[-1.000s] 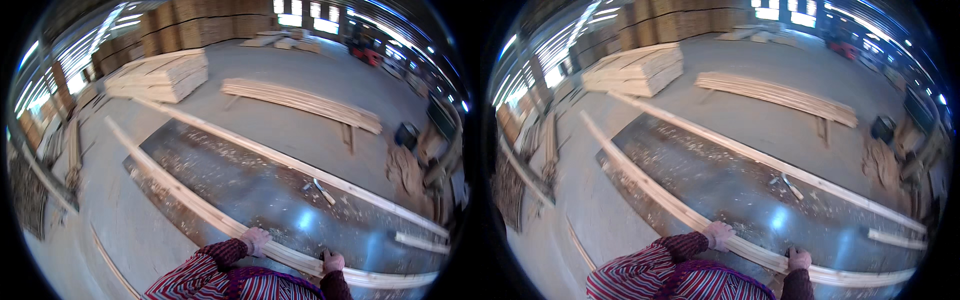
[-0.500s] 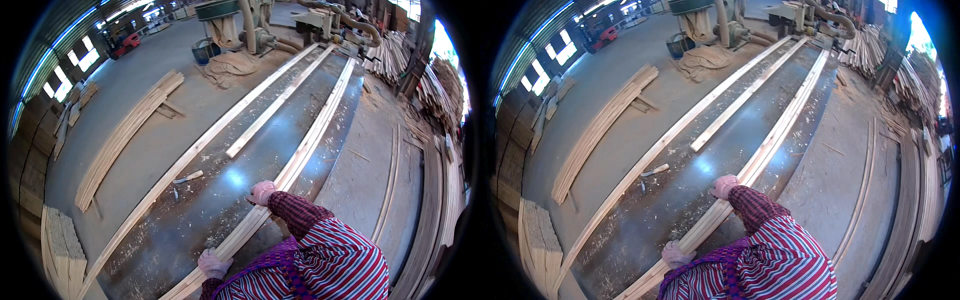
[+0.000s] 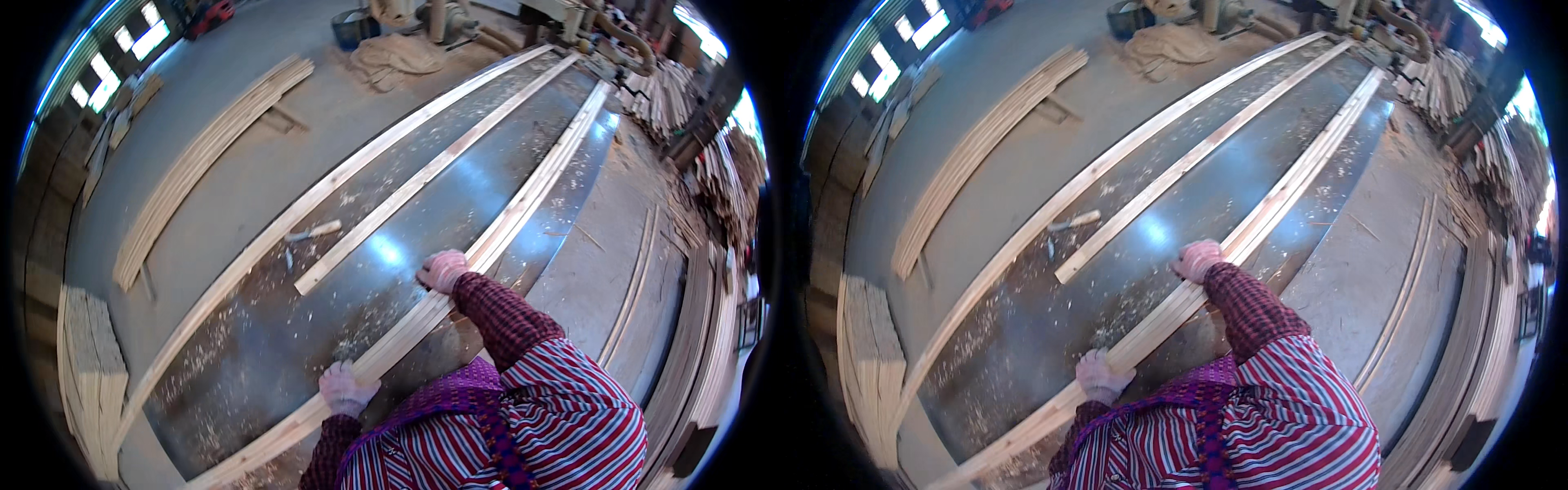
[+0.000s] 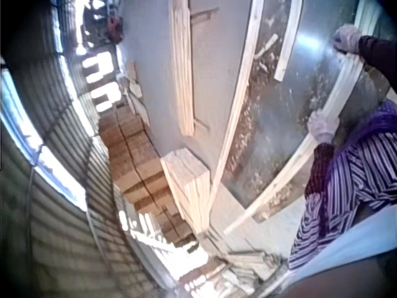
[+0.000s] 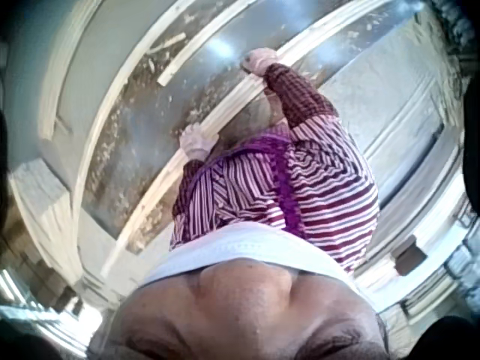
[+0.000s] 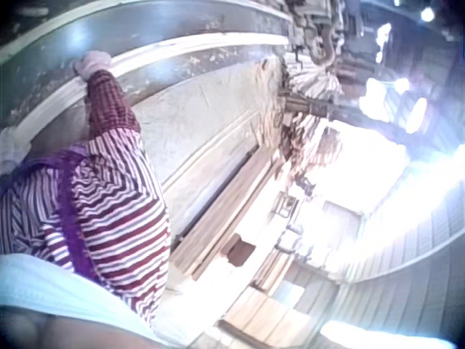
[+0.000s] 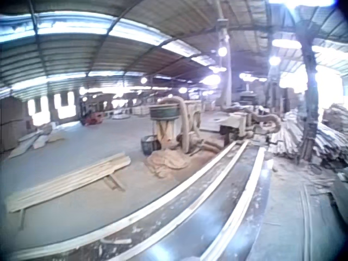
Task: The person handles wooden boards on a metal workbench, moving them, and then carries a long curved wooden component to a large stack of furniture parts.
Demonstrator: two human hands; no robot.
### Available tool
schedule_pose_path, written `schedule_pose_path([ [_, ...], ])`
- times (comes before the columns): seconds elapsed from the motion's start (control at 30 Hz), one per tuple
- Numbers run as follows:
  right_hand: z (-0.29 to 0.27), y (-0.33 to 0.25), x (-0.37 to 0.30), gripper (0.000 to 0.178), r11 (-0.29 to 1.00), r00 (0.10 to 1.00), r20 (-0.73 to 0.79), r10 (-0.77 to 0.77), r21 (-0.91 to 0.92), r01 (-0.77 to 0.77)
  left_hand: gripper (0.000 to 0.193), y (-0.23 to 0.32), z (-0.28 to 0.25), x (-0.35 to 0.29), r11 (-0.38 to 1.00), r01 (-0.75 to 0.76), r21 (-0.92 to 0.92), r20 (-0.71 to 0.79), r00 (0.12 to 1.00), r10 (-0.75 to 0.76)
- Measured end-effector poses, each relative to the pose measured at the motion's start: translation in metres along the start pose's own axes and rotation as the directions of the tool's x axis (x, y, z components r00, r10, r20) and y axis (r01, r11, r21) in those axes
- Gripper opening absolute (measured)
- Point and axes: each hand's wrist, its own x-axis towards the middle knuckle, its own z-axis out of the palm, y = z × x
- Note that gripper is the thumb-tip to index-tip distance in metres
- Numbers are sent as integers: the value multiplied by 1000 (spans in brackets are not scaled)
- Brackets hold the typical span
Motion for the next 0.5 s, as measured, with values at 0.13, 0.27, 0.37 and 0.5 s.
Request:
schedule_pose_path([
  [0.13,5,-1,4,49,1000,1000,-26,15,-16,-15,82,2,-5,2,1000,-8,23,18,1000,8],
  [0.27,9,-4,6,47,999,999,-35,33,-18,-33,81,-2,1,0,999,-51,18,-36,998,51],
  [0.37,12,5,8,49,999,998,-40,40,-14,-41,79,4,0,2,1000,-27,2,10,1000,27],
  [0.5,10,6,9,50,999,998,-30,50,-2,-50,79,3,6,1,999,-41,7,-48,998,41],
])
